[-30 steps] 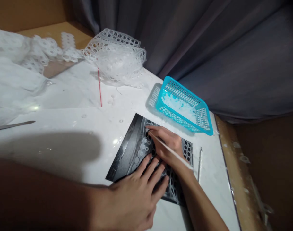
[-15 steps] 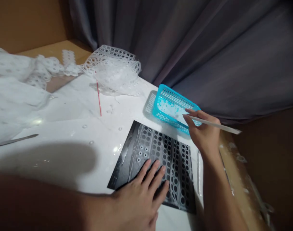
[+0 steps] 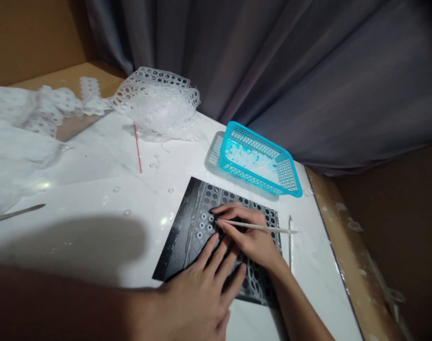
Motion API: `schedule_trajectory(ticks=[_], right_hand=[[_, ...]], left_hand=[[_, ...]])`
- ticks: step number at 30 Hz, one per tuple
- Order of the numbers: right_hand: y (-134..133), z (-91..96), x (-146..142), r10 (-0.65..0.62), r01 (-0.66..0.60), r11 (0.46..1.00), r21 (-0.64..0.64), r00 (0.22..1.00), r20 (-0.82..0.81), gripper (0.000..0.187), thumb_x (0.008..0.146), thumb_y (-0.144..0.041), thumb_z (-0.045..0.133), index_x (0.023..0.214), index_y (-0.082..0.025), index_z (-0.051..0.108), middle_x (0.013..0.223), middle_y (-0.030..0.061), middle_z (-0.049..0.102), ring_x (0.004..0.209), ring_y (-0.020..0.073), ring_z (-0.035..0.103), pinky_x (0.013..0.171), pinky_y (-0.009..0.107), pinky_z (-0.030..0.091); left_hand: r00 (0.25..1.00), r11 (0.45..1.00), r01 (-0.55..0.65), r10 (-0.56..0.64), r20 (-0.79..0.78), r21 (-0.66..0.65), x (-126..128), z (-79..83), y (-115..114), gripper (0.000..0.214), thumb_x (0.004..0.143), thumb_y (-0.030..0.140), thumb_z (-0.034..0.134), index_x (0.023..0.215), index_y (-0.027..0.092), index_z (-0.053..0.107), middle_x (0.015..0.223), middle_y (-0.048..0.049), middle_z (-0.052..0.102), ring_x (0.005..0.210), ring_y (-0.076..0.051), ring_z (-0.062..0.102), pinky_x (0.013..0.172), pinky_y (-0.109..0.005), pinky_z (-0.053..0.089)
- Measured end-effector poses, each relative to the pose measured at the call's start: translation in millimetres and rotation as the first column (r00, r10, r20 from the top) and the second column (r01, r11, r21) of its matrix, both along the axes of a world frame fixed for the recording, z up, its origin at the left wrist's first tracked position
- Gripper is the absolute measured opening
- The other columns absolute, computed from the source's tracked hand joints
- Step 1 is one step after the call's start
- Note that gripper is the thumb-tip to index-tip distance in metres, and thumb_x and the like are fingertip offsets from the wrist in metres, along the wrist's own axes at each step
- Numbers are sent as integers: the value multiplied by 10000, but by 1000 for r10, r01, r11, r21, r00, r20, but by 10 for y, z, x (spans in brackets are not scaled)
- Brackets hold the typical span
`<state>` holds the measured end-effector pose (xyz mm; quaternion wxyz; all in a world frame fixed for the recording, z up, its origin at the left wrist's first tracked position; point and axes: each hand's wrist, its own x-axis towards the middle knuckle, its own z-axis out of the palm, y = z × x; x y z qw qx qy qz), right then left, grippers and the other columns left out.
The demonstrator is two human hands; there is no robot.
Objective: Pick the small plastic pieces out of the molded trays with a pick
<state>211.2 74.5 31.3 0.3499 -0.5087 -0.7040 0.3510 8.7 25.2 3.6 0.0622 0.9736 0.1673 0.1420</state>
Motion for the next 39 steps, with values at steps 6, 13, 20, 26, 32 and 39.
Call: schedule_trajectory(ticks=[6, 13, 20, 26, 32, 39], right_hand=[[-23, -70, 7, 11, -10, 1000, 20, 999, -34, 98, 994, -228, 751, 897, -229, 771, 1129, 84, 814, 1077, 254, 747, 1010, 492, 574], [-30, -55, 17, 52, -52, 999, 16, 998, -22, 104, 995, -206, 746, 896, -231, 766, 1143, 73, 803, 1106, 252, 723, 1013, 490, 557], [-41, -20, 7, 130, -144, 982, 121, 984, 119, 113, 1009, -149, 686, 952, -221, 753, 1199, 82, 788, 1123, 252, 704, 984, 471, 585], [-99, 32, -44, 120, -220, 949, 227, 915, 384, 165, 1042, -118, 601, 983, -190, 738, 1241, 111, 779, 1148, 269, 706, 929, 449, 629], [-167, -76, -20, 95, -366, 861, 354, 799, 594, 162, 1063, -85, 555, 1053, -152, 703, 1353, 171, 750, 1188, 300, 738, 936, 471, 654], [-91, -125, -6, 86, -342, 866, 365, 821, 565, 221, 1025, -19, 537, 1065, -162, 700, 1312, 164, 772, 1122, 282, 767, 926, 449, 656]], left_hand=[[1000, 1000, 4, -4, -3, -2, 9, -9, -12, 675, 1079, 528, 440, 1594, 94, 493, 1528, -253, 590, 1458, -465, 513, 1235, -622, 151], [1000, 1000, -2, 2, -12, -18, 17, -55, -32, 704, 1066, 521, 452, 1626, 94, 444, 1561, -250, 557, 1499, -462, 468, 1264, -622, 143], [1000, 1000, 1, -1, -22, -17, 10, 3, -11, 675, 1073, 507, 432, 1611, 103, 464, 1512, -228, 608, 1446, -443, 534, 1250, -614, 205], [1000, 1000, -6, 6, -16, -11, 17, 22, 3, 646, 1080, 524, 433, 1574, 112, 504, 1432, -202, 671, 1373, -429, 598, 1224, -598, 247], [999, 1000, -21, 21, -27, -11, 10, 48, -1, 628, 1079, 526, 444, 1533, 100, 526, 1370, -209, 704, 1369, -422, 609, 1229, -564, 246], [999, 998, -4, 1, -49, -62, 5, 77, 16, 638, 1084, 511, 442, 1567, 97, 498, 1432, -237, 658, 1386, -439, 595, 1237, -576, 245]])
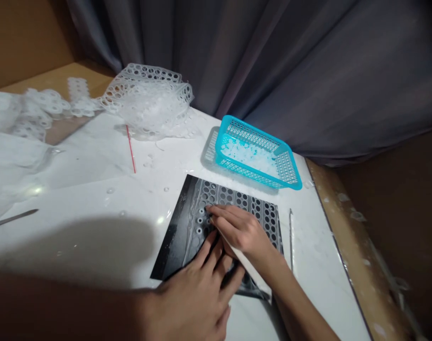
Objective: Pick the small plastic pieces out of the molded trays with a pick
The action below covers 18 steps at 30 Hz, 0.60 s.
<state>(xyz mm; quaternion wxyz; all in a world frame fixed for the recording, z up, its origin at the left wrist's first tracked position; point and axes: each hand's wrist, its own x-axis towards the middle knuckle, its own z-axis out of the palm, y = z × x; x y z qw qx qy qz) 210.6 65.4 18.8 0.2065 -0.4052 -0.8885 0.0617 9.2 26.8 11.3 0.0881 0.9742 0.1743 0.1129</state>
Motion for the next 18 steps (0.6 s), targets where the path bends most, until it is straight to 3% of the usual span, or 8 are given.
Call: schedule_trajectory(ticks=[2, 4, 7, 10, 12, 15, 17, 18], right_hand=[[36, -7, 0, -25, 17, 997, -72, 994, -106, 222, 1028, -40, 532, 1061, -167, 710, 1281, 155, 784, 1097, 275, 773, 913, 443, 653], [79, -11, -2, -138, 86, 976, -197, 955, -263, 186, 1036, -96, 567, 1010, -191, 725, 1203, 118, 811, 1047, 253, 788, 900, 414, 649], [161, 18, -10, -387, 188, 880, -436, 815, -430, 167, 1025, -232, 675, 866, -214, 721, 1049, 80, 839, 987, 242, 808, 860, 367, 642], [285, 125, 14, -500, 191, 817, -545, 706, -502, 257, 1000, -320, 722, 770, -205, 702, 983, 91, 838, 924, 250, 812, 771, 344, 637], [416, 237, 91, -487, 222, 848, -481, 685, -542, 272, 1003, -334, 712, 764, -203, 707, 964, 94, 834, 936, 258, 808, 774, 354, 634], [678, 414, 319, -426, 390, 903, -182, 752, -504, 187, 1033, -309, 658, 925, -206, 770, 1081, 105, 830, 1039, 278, 786, 893, 427, 613], [839, 506, 491, -449, 496, 868, 28, 807, -383, 189, 1056, -257, 603, 1084, -210, 784, 1195, 120, 808, 1081, 281, 762, 978, 486, 575], [893, 539, 560, -468, 516, 853, 78, 823, -321, 176, 1044, -213, 609, 1063, -199, 784, 1149, 120, 812, 1056, 273, 757, 1026, 510, 548]], left_hand=[[1000, 1000, -1, 1, -10, -15, -11, 7, 3, 658, 1087, 504, 434, 1600, 92, 460, 1495, -240, 613, 1428, -445, 554, 1250, -586, 225], [1000, 1000, 5, -5, -11, -14, -25, 14, 5, 677, 1088, 504, 428, 1627, 94, 424, 1555, -239, 563, 1481, -445, 497, 1266, -589, 200], [999, 999, 37, -37, -11, 22, -37, -7, 8, 679, 1095, 510, 407, 1635, 97, 413, 1613, -248, 500, 1545, -439, 415, 1282, -587, 162], [998, 990, 62, -59, -26, 129, -25, -109, 17, 688, 1101, 526, 393, 1638, 95, 400, 1654, -258, 445, 1558, -448, 389, 1291, -597, 108], [998, 959, 61, -68, 15, 276, -7, -217, 40, 689, 1110, 542, 375, 1629, 91, 406, 1608, -266, 499, 1513, -459, 448, 1281, -651, 55], [997, 877, 67, -78, 4, 476, 16, -371, 104, 657, 1100, 546, 448, 1625, 151, 423, 1595, -212, 538, 1476, -437, 488, 1283, -670, 74], [996, 840, 64, -84, 12, 538, 23, -432, 144, 656, 1076, 510, 518, 1631, 173, 422, 1575, -185, 570, 1461, -423, 501, 1283, -666, 116], [994, 831, 79, -106, 16, 550, 25, -448, 158, 681, 1067, 523, 526, 1637, 166, 419, 1571, -191, 572, 1458, -431, 499, 1280, -671, 118]])
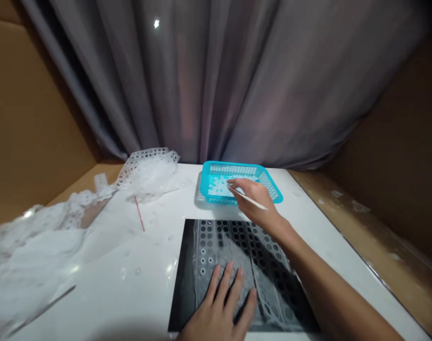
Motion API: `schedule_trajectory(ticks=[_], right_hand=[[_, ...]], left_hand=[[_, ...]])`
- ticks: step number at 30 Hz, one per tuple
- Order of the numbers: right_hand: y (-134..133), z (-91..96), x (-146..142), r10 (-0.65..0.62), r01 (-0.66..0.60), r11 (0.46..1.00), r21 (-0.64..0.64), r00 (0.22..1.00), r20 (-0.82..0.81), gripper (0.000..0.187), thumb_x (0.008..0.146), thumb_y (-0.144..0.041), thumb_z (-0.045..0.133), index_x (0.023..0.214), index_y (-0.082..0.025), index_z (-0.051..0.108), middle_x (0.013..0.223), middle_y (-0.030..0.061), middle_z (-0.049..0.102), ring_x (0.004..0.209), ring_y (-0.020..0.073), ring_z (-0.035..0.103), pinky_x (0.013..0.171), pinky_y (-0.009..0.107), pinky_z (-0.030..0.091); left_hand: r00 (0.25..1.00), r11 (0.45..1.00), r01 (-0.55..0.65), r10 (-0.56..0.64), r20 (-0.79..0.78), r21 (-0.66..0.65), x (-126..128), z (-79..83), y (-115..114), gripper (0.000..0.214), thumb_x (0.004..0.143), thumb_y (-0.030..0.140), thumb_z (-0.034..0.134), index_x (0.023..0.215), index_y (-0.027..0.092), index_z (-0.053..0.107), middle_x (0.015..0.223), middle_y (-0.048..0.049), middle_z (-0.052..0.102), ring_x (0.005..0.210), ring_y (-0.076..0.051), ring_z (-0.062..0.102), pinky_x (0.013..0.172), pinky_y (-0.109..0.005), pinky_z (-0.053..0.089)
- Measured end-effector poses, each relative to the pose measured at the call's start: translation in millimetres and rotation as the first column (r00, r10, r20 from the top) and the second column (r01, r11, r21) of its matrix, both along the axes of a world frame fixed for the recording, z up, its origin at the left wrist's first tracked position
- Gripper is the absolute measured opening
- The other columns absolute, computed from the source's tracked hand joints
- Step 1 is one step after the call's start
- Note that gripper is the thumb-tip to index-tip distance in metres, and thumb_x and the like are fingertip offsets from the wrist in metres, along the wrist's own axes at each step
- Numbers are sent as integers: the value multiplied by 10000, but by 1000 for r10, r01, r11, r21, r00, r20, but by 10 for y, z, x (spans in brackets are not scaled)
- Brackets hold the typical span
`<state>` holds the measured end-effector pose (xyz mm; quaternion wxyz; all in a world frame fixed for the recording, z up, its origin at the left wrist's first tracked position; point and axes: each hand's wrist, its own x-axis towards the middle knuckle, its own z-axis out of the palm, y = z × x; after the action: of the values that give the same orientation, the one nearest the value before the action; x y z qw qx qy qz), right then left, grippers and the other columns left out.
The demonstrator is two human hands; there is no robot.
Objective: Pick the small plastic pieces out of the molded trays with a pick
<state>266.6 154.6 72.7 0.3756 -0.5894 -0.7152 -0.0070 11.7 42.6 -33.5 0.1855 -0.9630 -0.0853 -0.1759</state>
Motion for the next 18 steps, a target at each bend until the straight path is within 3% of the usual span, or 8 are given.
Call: schedule_trajectory(ticks=[3, 5, 6, 7, 8, 10, 13, 18], right_hand=[[-1, 49, 66, 6, -5, 1000, -11, 997, 77, 106, 971, -125, 685, 935, -174, 772, 1047, 99, 811, 1019, 254, 735, 1140, 557, 452], [-117, 36, -20, 82, -84, 996, -16, 994, -75, 59, 974, -176, 724, 933, -180, 765, 1068, 85, 810, 1036, 239, 724, 1068, 487, 509], [-190, 12, -88, 194, -206, 977, -57, 966, -173, 88, 977, -209, 740, 894, -186, 759, 1068, 72, 813, 1035, 222, 729, 1022, 436, 540], [-266, -26, -163, 305, -347, 931, -116, 911, -277, 129, 981, -226, 746, 859, -187, 752, 1038, 61, 818, 987, 200, 740, 959, 387, 568], [-337, -79, -235, 420, -507, 842, -186, 831, -366, 129, 982, -236, 750, 863, -186, 755, 1048, 57, 822, 956, 184, 750, 902, 349, 588], [-449, -217, -348, 518, -670, 705, -232, 710, -478, 95, 958, -219, 780, 874, -179, 761, 1073, 62, 823, 935, 173, 760, 858, 314, 600], [-510, -447, -412, 550, -737, 630, -246, 646, -529, 96, 925, -194, 814, 847, -174, 762, 1074, 74, 824, 991, 181, 768, 887, 306, 599], [-455, -650, -411, 563, -757, 619, -210, 614, -553, 177, 939, -258, 821, 803, -172, 748, 1077, 95, 826, 1037, 192, 768, 962, 343, 589]], left_hand=[[999, 998, 42, -42, 3, -37, 6, -1, 18, 799, 1029, 587, 531, 1661, 119, 389, 1573, -241, 552, 1469, -477, 465, 1267, -681, 95], [999, 996, 46, -47, -12, -79, 14, 16, 15, 847, 997, 565, 563, 1679, 108, 355, 1595, -257, 522, 1490, -494, 430, 1261, -666, 98], [999, 995, 44, -46, -23, -95, 19, 24, 12, 858, 982, 539, 582, 1686, 113, 340, 1609, -257, 507, 1499, -497, 416, 1257, -657, 106], [999, 994, 36, -40, -31, -107, 23, 29, 7, 865, 969, 515, 595, 1692, 120, 330, 1620, -255, 496, 1503, -500, 408, 1252, -653, 115], [999, 993, 31, -35, -36, -114, 26, 31, 1, 872, 959, 500, 605, 1696, 127, 325, 1625, -251, 493, 1502, -502, 409, 1247, -650, 122], [999, 993, 29, -33, -36, -119, 27, 26, -11, 885, 943, 485, 617, 1700, 133, 320, 1619, -249, 501, 1486, -503, 429, 1240, -647, 131], [999, 992, 30, -35, -37, -121, 19, 7, -18, 897, 936, 471, 622, 1703, 127, 308, 1606, -262, 512, 1455, -510, 469, 1226, -652, 161], [996, 992, 32, -42, -76, -124, -2, -22, -10, 927, 925, 462, 615, 1713, 116, 270, 1612, -273, 503, 1454, -523, 479, 1198, -658, 250]])
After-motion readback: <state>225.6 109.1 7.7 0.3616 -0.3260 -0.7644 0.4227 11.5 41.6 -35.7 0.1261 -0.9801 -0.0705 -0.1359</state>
